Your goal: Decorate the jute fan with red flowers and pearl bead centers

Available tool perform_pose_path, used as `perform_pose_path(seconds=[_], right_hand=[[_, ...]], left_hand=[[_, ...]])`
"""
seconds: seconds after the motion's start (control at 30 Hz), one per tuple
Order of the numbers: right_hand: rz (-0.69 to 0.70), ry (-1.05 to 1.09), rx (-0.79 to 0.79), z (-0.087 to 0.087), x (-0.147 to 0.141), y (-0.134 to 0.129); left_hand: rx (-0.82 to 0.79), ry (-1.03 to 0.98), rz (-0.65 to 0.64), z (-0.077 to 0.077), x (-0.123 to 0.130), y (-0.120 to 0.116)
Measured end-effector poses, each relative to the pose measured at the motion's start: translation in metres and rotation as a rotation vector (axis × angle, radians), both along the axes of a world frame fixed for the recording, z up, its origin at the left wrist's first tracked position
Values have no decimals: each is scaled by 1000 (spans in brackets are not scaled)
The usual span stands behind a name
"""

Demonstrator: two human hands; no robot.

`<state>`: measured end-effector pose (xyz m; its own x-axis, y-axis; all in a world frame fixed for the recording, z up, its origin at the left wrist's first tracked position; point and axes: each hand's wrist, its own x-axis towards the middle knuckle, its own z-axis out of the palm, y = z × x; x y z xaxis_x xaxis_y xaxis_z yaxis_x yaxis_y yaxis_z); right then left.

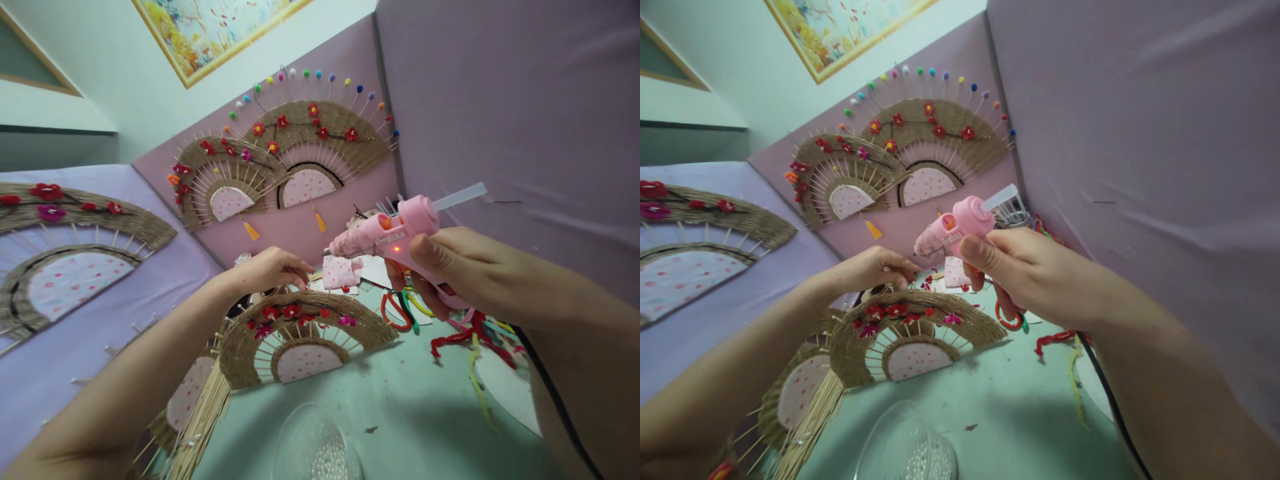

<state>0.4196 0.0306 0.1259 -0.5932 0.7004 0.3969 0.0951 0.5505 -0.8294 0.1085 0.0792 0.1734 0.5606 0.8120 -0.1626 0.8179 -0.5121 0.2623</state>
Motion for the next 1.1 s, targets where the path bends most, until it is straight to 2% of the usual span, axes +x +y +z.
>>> perform_pose_path(seconds=[0.17,0.3,0.4,0.7,1.1], right_hand=[[-13,-10,22,1,1,0],[-8,-9,-1,2,1,-1],[-12,-7,-15,1,-1,0],[-16,-31,-55,-2,-4,4],[-32,-22,-48,-1,-3,2]], left_hand=[[247,4,-111,4,-2,-18],[422,31,-175,-3,-5,-34],[494,43,-201,-7,-8,-39],[454,63,-213,-13,-6,-37],[423,55,-219,-13,-2,-37]])
